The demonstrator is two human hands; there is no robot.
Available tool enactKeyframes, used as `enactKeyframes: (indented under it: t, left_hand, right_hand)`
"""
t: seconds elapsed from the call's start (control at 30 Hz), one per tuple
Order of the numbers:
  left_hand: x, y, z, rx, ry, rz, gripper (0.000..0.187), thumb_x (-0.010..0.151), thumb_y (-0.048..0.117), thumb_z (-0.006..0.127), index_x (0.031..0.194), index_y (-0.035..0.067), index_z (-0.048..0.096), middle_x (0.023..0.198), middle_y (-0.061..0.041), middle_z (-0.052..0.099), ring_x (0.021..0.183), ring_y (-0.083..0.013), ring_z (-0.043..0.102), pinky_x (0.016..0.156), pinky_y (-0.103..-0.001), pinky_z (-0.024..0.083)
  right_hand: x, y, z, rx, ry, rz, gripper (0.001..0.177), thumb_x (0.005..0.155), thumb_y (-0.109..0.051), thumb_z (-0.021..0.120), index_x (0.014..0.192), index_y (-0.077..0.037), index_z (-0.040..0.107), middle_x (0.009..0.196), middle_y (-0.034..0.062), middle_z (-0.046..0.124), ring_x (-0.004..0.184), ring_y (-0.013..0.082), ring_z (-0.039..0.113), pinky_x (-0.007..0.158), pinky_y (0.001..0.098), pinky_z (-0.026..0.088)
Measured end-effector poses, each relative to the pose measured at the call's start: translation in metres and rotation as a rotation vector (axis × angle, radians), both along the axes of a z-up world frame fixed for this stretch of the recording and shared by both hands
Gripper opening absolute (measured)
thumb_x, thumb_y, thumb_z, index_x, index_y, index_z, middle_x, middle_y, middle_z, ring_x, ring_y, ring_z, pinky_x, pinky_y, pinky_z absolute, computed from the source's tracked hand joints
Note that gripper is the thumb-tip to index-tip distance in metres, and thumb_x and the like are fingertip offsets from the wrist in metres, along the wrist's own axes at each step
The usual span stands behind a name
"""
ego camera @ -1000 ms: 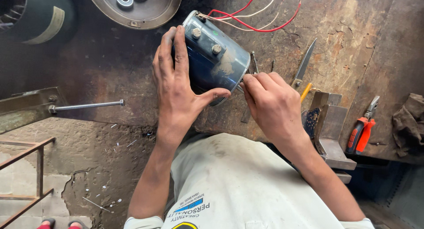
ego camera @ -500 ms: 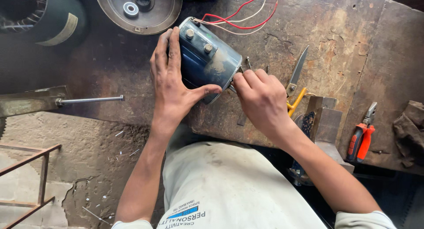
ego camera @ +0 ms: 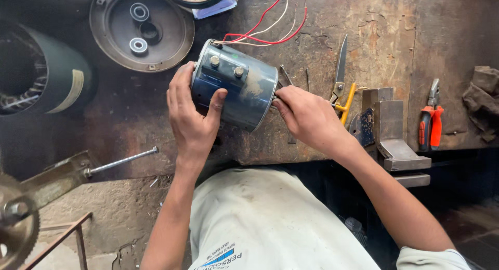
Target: The person uses a T-handle hex key and a wrench to tighten bolts on a small electric motor. They rotate the motor to access different sides and repeatedly tighten the fasteners while holding the motor steady.
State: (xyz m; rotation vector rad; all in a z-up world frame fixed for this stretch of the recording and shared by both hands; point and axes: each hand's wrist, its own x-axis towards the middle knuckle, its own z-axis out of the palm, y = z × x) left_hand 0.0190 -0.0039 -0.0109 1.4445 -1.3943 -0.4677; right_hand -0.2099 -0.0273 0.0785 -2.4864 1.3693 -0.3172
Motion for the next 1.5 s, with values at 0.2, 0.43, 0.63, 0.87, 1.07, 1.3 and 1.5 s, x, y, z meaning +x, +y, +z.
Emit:
enactKeyframes:
  t: [0.2, 0.43, 0.63, 0.87, 1.07, 1.3, 1.5]
  left_hand:
    - [0.011, -0.006, -0.006, -0.01, -0.299, 0.019, 0.056, 0.111, 0.046, 0.067, 0.138, -0.001, 0.055, 0.135, -0.017, 0.06, 0.113, -0.0364, 0.064, 0.091, -0.045, 0.057]
    - [0.02, -0.016, -0.001, -0.053, -0.388, -0.02, 0.06, 0.107, 0.051, 0.067, 0.132, -0.002, 0.057, 0.131, -0.016, 0.061, 0.094, -0.0301, 0.064, 0.074, -0.04, 0.058]
    - [0.019, -0.014, -0.006, -0.047, -0.396, -0.02, 0.062, 0.107, 0.054, 0.066, 0.133, -0.002, 0.058, 0.132, -0.016, 0.061, 0.091, -0.028, 0.064, 0.073, -0.038, 0.059]
    - [0.017, -0.013, -0.005, -0.033, -0.404, -0.003, 0.064, 0.107, 0.055, 0.066, 0.136, -0.002, 0.057, 0.135, -0.015, 0.059, 0.093, -0.0273, 0.063, 0.074, -0.038, 0.059]
    - [0.016, -0.013, -0.004, -0.049, -0.412, 0.009, 0.065, 0.106, 0.055, 0.065, 0.134, -0.003, 0.058, 0.133, -0.017, 0.06, 0.091, -0.0262, 0.065, 0.071, -0.036, 0.06]
    - [0.017, -0.013, -0.004, -0.065, -0.453, 0.007, 0.066, 0.107, 0.055, 0.065, 0.132, -0.005, 0.059, 0.131, -0.019, 0.062, 0.088, -0.0258, 0.067, 0.07, -0.035, 0.06]
    - [0.025, -0.017, 0.001, -0.092, -0.444, -0.046, 0.066, 0.107, 0.055, 0.066, 0.131, -0.006, 0.059, 0.131, -0.019, 0.062, 0.091, -0.0274, 0.068, 0.072, -0.036, 0.061]
  right_hand:
    - [0.002, 0.004, 0.003, 0.013, 0.023, -0.019, 0.014, 0.098, -0.012, 0.069, 0.109, -0.003, 0.066, 0.094, 0.0135, 0.065, 0.087, 0.0344, 0.065, 0.073, 0.0429, 0.052]
    - [0.006, 0.008, 0.0, -0.496, 0.379, 0.134, 0.019, 0.089, -0.012, 0.079, 0.104, -0.006, 0.07, 0.093, 0.0033, 0.066, 0.087, 0.0212, 0.066, 0.074, 0.0362, 0.051]
    - [0.008, 0.013, -0.008, -0.545, 0.351, 0.104, 0.022, 0.09, -0.009, 0.075, 0.111, -0.004, 0.068, 0.102, 0.0049, 0.069, 0.091, 0.0214, 0.067, 0.077, 0.0367, 0.052]
    - [0.007, 0.0, 0.015, 0.106, 0.161, -0.021, 0.014, 0.1, -0.011, 0.068, 0.111, -0.002, 0.066, 0.097, 0.0124, 0.066, 0.089, 0.034, 0.065, 0.071, 0.0434, 0.053]
    - [0.009, 0.003, 0.01, -0.165, 0.29, 0.059, 0.015, 0.094, -0.011, 0.073, 0.106, -0.004, 0.067, 0.091, 0.009, 0.065, 0.085, 0.0288, 0.066, 0.071, 0.0412, 0.054]
    - [0.009, 0.012, -0.003, -0.585, 0.414, 0.154, 0.028, 0.09, -0.006, 0.077, 0.116, -0.003, 0.067, 0.103, 0.0062, 0.068, 0.093, 0.0215, 0.068, 0.077, 0.0362, 0.054]
    - [0.004, 0.017, -0.005, -0.06, 0.193, -0.091, 0.02, 0.1, -0.009, 0.072, 0.118, -0.002, 0.066, 0.102, 0.0119, 0.066, 0.094, 0.0304, 0.067, 0.076, 0.0414, 0.054]
